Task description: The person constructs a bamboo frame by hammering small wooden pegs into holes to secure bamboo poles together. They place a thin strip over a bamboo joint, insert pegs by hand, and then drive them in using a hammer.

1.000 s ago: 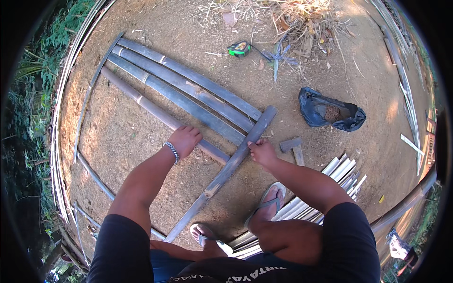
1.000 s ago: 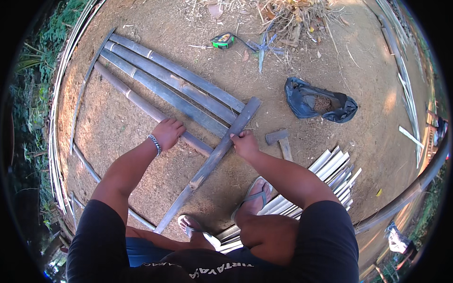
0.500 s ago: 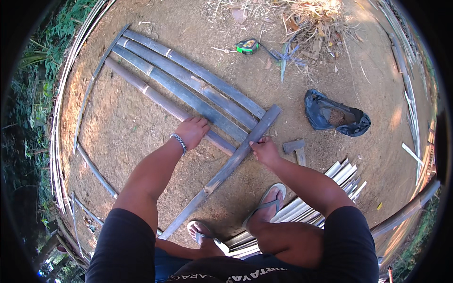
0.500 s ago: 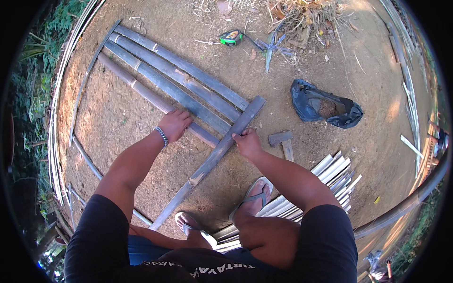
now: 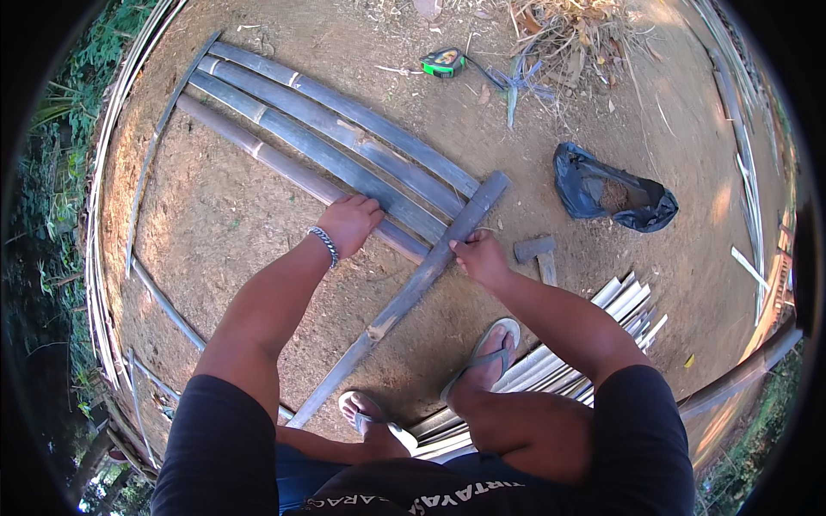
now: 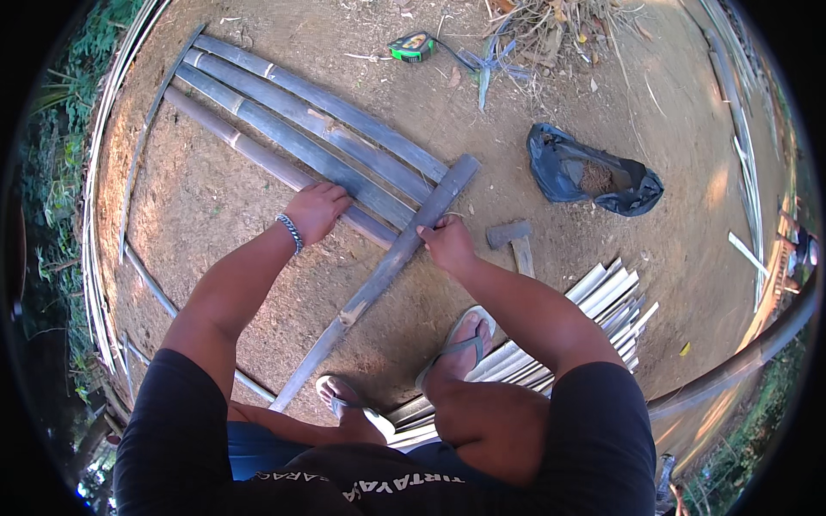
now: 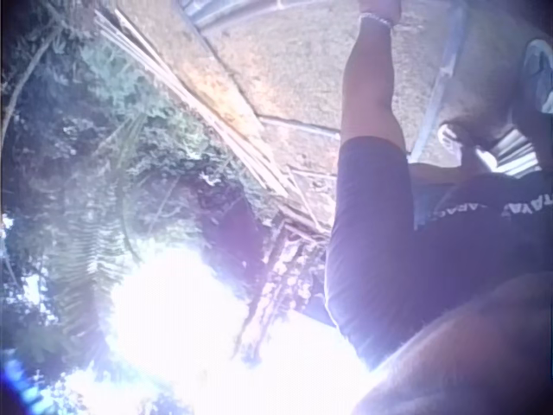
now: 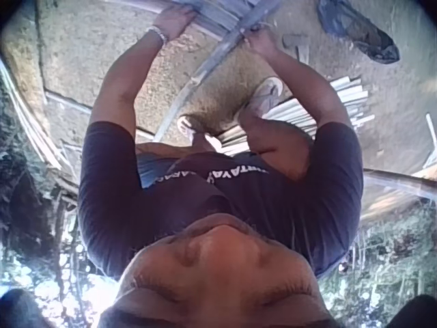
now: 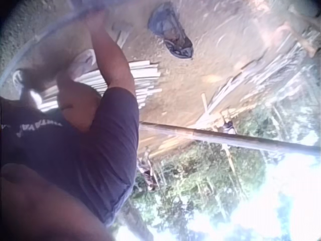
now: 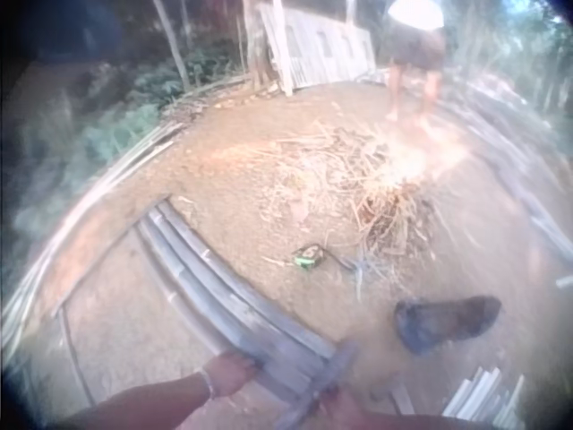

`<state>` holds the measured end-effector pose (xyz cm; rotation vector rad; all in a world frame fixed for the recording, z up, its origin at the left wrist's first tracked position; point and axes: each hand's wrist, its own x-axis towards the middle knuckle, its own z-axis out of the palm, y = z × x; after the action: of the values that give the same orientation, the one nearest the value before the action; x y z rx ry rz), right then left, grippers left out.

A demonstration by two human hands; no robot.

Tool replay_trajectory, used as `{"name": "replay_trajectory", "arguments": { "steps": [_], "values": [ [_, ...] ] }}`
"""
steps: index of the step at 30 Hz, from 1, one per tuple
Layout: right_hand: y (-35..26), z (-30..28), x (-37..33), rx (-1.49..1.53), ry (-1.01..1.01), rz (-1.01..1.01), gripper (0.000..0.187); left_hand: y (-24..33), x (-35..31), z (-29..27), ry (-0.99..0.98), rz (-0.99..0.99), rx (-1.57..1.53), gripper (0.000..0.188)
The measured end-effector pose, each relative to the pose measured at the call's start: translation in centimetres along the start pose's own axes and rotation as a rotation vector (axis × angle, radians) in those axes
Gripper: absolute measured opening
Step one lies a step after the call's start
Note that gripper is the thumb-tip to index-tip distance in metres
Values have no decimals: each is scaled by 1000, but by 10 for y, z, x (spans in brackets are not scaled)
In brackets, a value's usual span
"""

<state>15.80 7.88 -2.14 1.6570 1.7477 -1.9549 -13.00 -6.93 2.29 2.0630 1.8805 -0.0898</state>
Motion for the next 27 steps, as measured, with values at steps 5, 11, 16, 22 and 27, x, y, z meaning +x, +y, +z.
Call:
{"name": "replay_trajectory", "arguments": {
  "steps": [5,11,16,22,27],
  "values": [
    [2,0,5,-71,-14,18,39,1,1,-4,-29,-8,4,40],
    [-2,0,3,-66,-17,20,39,3,1,-16,-126,-35,-4,37],
    [-5,0,1,-29,-31,22,38,-1,-1,-14,-139,-58,-40,36],
    [-7,0,2,-50,-25,47,38,0,-2,-14,-123,-45,-21,34],
    [-2,-3,4,-41,-42,30,36,0,4,-15,-146,-23,-10,34]
  ]
}}
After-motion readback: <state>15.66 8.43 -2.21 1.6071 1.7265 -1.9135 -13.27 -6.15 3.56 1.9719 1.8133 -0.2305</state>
